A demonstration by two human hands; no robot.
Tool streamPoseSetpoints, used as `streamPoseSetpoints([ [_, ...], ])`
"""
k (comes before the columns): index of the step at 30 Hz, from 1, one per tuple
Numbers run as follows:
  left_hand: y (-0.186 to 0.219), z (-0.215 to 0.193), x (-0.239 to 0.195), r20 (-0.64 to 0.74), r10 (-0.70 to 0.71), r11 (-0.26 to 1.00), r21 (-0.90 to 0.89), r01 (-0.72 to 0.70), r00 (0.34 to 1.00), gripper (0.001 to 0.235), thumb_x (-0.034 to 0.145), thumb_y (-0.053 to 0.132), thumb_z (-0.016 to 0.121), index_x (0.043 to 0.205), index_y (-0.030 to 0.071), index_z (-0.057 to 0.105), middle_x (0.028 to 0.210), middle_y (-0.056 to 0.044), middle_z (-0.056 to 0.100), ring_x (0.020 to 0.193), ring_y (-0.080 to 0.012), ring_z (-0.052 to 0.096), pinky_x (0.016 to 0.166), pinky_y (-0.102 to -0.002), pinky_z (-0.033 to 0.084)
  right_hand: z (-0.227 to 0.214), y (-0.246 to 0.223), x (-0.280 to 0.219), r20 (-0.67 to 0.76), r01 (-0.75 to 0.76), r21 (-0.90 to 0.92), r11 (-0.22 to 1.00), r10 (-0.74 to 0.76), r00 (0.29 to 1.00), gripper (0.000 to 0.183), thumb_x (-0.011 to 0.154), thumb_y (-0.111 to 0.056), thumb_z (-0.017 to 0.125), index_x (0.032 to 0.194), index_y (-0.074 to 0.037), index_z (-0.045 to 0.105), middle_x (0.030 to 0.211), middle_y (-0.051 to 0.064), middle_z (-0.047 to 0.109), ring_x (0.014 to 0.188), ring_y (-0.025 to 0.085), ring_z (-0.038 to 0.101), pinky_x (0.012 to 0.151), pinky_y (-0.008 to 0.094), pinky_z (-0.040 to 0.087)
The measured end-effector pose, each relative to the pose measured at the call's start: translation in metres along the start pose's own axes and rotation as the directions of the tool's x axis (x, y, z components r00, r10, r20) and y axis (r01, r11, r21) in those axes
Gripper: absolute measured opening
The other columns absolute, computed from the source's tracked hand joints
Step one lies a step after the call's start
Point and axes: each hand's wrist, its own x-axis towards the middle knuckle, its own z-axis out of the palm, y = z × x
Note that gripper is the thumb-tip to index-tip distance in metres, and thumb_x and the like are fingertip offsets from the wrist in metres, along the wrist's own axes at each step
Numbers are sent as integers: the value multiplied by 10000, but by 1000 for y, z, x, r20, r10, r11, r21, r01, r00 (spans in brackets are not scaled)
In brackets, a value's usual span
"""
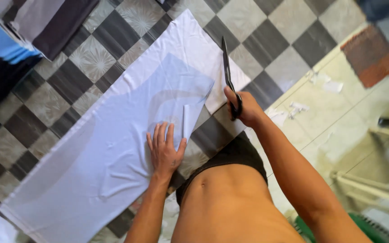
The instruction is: Cutting out garment patterns from white fabric using scissors and folding the finished pieces.
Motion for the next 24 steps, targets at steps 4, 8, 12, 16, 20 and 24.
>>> streamPoseSetpoints([
  [4, 48, 15, 38, -5, -115, 992, -48, 115, 993, 684, 1026, 540, 781, 1568, 131, 697, 1574, -125, 665, 1562, -359, 583, 1320, -684, 324, -83, 5, -2, 148, -40, -312, 949, 90, 985, 577, 1067, -553, 836, 879, -31, 677, 676, 131, 604, 552, 262, 685, 497, 365, 562],
  [8, 71, 36, 41, -20, -203, 979, -39, 202, 979, 621, 998, 524, 819, 1498, 161, 752, 1481, -69, 704, 1523, -343, 613, 1303, -717, 338, -159, -19, -30, 303, -13, -562, 827, 220, 927, 628, 1031, -586, 805, 800, -10, 711, 567, 152, 640, 507, 267, 657, 490, 343, 488],
  [12, 88, 25, 29, -23, -178, 983, -36, 178, 984, 627, 950, 543, 851, 1461, 185, 786, 1129, -21, 756, 1289, -256, 732, 1319, -643, 374, -210, -71, -49, 148, -118, -715, 689, 314, 938, 605, 892, -448, 948, 1009, 114, 758, 746, 231, 661, 710, 338, 653, 643, 426, 522],
  [16, 110, -14, 50, -2, -94, 962, -258, 90, 996, 519, 1053, 333, 829, 1466, 37, 725, 874, -18, 717, 817, -272, 704, 1034, -553, 616, -254, -102, -38, -70, -214, -860, 463, 308, 949, 546, 967, -536, 763, 1178, -33, 737, 969, 93, 622, 915, 239, 540, 841, 392, 439],
  [20, 113, 13, 72, -59, -160, 969, -197, 146, 985, 509, 1069, 297, 795, 1481, 8, 720, 1171, -174, 791, 1036, -387, 742, 980, -543, 591, -283, -74, 3, 173, -26, -741, 671, 229, 958, 505, 996, -454, 757, 1253, -20, 730, 1004, 121, 717, 919, 232, 661, 810, 399, 536],
  [24, 109, 52, 80, -137, -269, 963, -11, 270, 953, 650, 1108, 512, 708, 1636, 137, 662, 1612, -164, 608, 1513, -363, 589, 1276, -620, 373, -227, -72, 6, 472, 92, -672, 734, 329, 818, 626, 921, -592, 870, 1031, 11, 747, 769, 170, 699, 763, 320, 675, 751, 452, 575],
])
